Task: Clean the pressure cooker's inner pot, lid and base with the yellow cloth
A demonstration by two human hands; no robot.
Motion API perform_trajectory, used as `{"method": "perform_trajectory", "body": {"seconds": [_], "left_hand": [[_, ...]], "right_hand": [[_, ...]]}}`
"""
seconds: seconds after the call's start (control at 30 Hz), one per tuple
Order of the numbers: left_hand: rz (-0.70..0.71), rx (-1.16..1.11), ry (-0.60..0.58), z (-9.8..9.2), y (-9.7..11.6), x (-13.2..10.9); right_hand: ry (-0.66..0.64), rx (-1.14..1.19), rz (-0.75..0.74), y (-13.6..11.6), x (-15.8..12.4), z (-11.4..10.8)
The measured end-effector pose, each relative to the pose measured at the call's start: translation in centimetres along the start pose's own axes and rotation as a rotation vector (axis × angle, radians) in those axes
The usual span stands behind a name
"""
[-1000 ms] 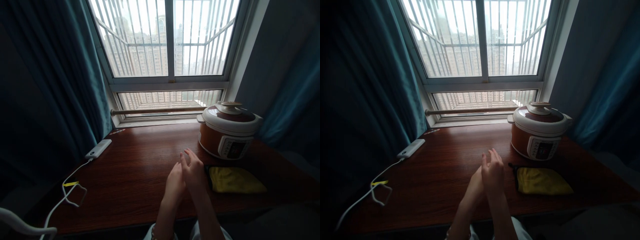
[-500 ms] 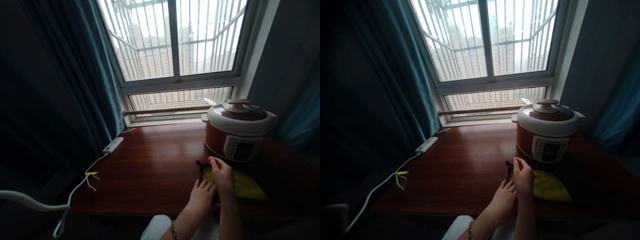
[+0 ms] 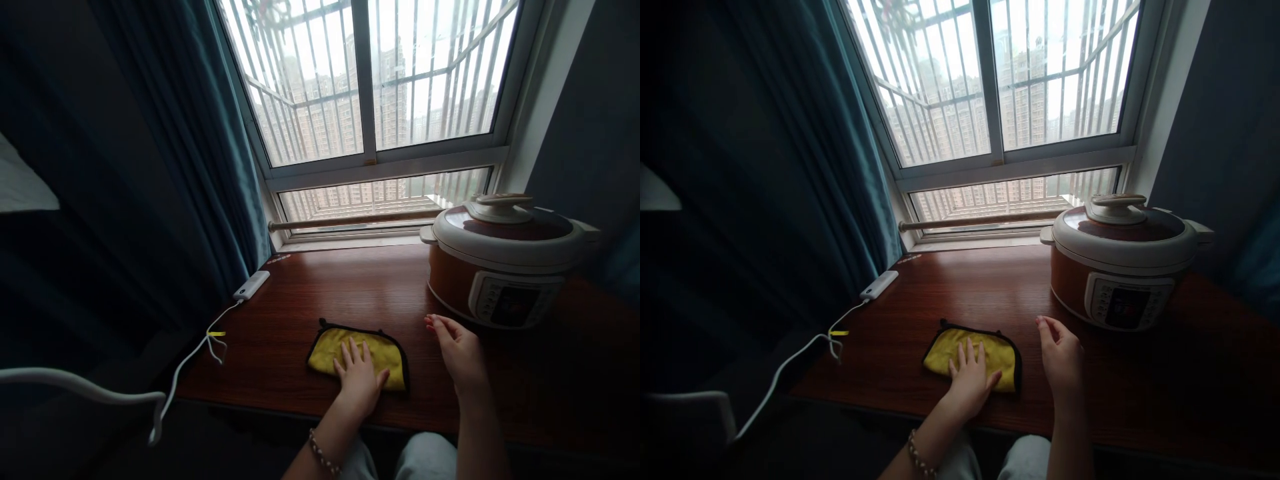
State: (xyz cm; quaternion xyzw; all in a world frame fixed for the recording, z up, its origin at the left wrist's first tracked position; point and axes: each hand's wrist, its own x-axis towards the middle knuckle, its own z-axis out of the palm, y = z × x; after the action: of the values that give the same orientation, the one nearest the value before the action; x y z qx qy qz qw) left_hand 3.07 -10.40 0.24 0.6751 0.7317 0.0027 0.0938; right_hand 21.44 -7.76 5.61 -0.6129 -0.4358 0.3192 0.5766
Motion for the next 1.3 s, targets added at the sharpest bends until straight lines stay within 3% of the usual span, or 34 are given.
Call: {"method": "perform_trajectory", "body": {"seconds": [0.13, 0.47, 0.63, 0.87, 1.3], "left_hand": [[0.017, 0.008, -0.017, 0.4, -3.2, 0.7], [-0.066, 0.165, 0.115, 0.5, -18.2, 1.7], [-0.142, 0.181, 0.149, 0.3, -22.9, 1.8], [-0.171, 0.175, 0.131, -0.7, -24.5, 1.5], [-0.183, 0.152, 0.178, 0.0, -24.8, 2.0]], "right_hand": [[-0.014, -0.003, 0.024, 0.5, 0.2, -0.2], [-0.060, -0.007, 0.022, -0.1, -0.1, 0.2], [-0.065, -0.018, 0.018, -0.3, -0.2, 0.4], [-0.069, -0.032, 0.012, -0.8, -0.4, 0.5], [-0.143, -0.050, 0.053, -0.2, -0.1, 0.8]]}}
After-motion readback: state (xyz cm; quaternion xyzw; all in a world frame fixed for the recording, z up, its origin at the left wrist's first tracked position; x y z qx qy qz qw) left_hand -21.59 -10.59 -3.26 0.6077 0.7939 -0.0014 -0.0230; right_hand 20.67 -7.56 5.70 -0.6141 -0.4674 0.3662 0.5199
